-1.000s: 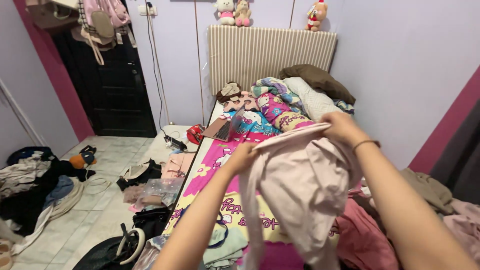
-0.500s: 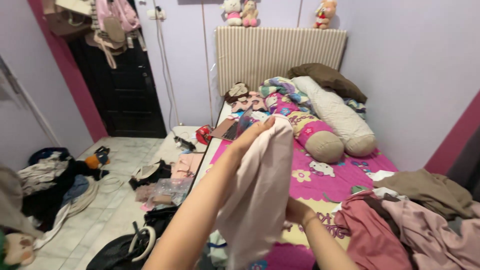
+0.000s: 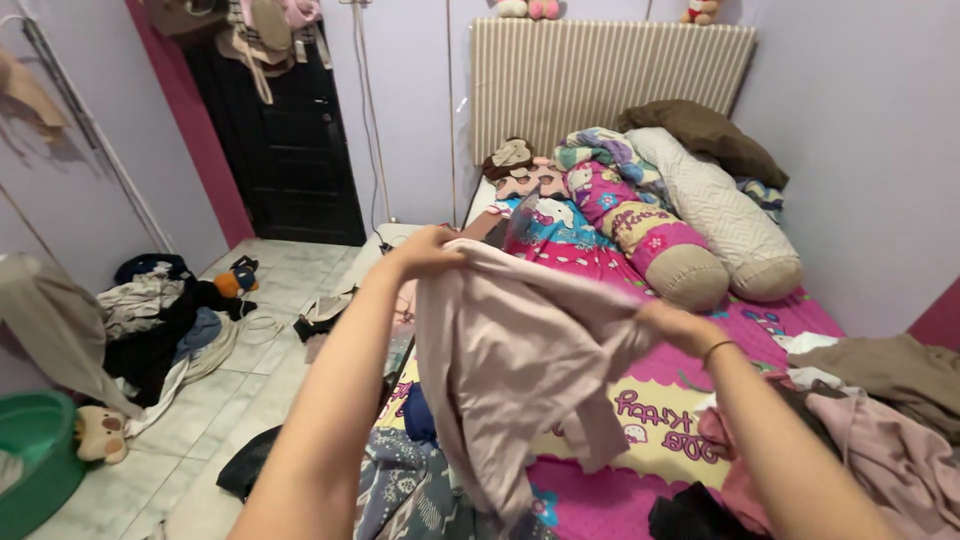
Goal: The person picks up clothes from a green laundry basket and the bed, folds them by hand, and places them into a white wardrobe. They handle multiple garments including shirts, pants, and a towel, stacking them on shelves inside the wardrobe.
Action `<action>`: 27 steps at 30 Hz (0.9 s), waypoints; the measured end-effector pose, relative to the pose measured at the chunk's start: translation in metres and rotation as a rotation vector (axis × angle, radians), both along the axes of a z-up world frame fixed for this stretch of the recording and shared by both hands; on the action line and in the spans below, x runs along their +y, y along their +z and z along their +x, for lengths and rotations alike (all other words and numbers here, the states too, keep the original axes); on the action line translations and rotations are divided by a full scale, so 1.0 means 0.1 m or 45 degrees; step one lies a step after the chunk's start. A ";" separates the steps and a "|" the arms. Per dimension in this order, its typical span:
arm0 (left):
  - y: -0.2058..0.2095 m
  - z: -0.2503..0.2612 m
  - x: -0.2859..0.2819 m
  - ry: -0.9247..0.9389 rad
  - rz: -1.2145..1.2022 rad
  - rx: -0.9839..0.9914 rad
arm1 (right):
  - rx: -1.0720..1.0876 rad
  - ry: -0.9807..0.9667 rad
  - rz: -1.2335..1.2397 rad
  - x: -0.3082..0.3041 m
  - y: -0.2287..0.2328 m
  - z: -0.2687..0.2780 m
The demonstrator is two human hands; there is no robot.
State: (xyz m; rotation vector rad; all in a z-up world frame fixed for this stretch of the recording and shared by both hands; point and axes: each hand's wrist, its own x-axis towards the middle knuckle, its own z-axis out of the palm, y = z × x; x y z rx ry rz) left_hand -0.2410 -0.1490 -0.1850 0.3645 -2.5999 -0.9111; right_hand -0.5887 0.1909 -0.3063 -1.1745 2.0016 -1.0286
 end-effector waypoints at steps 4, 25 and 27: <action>-0.23 -0.32 -0.27 0.253 -0.615 -0.372 | -0.631 -0.088 -0.416 0.12 0.35 -0.40; 0.98 -0.93 1.43 -0.672 1.317 0.270 | -1.184 -0.277 0.054 0.32 -0.24 0.59; 1.09 -0.86 1.55 -0.756 1.213 0.325 | -1.718 0.319 0.105 0.29 -0.58 0.91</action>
